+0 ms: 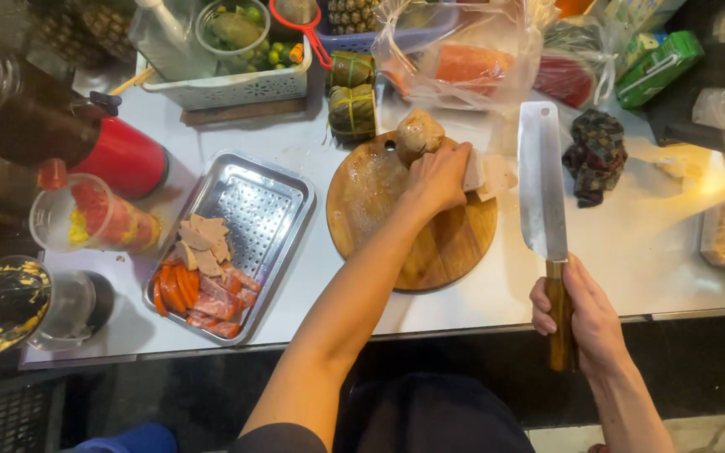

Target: Slicing a block of meat on a wooden cutting board and placing the slices into a metal tray

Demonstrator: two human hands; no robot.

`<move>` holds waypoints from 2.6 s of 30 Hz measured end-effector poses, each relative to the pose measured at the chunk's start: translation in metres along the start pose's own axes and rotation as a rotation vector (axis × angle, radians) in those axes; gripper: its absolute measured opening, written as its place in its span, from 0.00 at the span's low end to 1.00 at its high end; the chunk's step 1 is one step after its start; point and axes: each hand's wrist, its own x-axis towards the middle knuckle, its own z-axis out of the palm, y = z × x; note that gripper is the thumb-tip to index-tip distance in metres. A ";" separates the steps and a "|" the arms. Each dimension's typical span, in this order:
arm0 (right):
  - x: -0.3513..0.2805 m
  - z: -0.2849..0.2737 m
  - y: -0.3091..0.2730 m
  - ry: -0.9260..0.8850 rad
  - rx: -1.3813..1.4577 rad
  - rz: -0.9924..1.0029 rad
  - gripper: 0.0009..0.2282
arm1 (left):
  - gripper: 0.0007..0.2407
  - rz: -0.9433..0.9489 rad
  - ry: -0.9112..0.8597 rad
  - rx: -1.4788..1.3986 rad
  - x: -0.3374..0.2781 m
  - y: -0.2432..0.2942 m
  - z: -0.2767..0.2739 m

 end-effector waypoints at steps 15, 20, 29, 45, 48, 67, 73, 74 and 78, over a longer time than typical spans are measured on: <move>0.000 0.090 0.010 0.035 -0.839 -0.270 0.24 | 0.31 0.071 0.531 -0.134 -0.156 -0.078 0.064; -0.004 0.103 0.013 0.026 -1.250 -0.086 0.24 | 0.24 0.096 0.543 -0.299 -0.154 -0.080 0.076; -0.022 0.088 0.031 0.016 -1.583 0.108 0.23 | 0.14 0.175 0.677 -0.374 -0.145 -0.088 0.087; -0.035 0.102 0.007 -0.041 -1.677 0.376 0.23 | 0.15 0.217 0.730 -0.385 -0.142 -0.093 0.091; -0.038 0.099 0.009 -0.025 -1.673 0.400 0.23 | 0.15 0.198 0.711 -0.411 -0.148 -0.087 0.079; -0.037 0.117 -0.003 -0.051 -1.553 0.467 0.23 | 0.18 0.236 0.745 -0.394 -0.140 -0.106 0.102; -0.031 0.118 -0.002 -0.036 -1.557 0.503 0.23 | 0.18 0.240 0.771 -0.390 -0.138 -0.108 0.104; -0.025 0.117 0.002 -0.057 -1.592 0.482 0.23 | 0.18 0.241 0.756 -0.393 -0.139 -0.106 0.101; 0.017 0.111 0.022 -0.083 -1.615 0.297 0.22 | 0.19 0.286 0.735 -0.386 -0.144 -0.107 0.095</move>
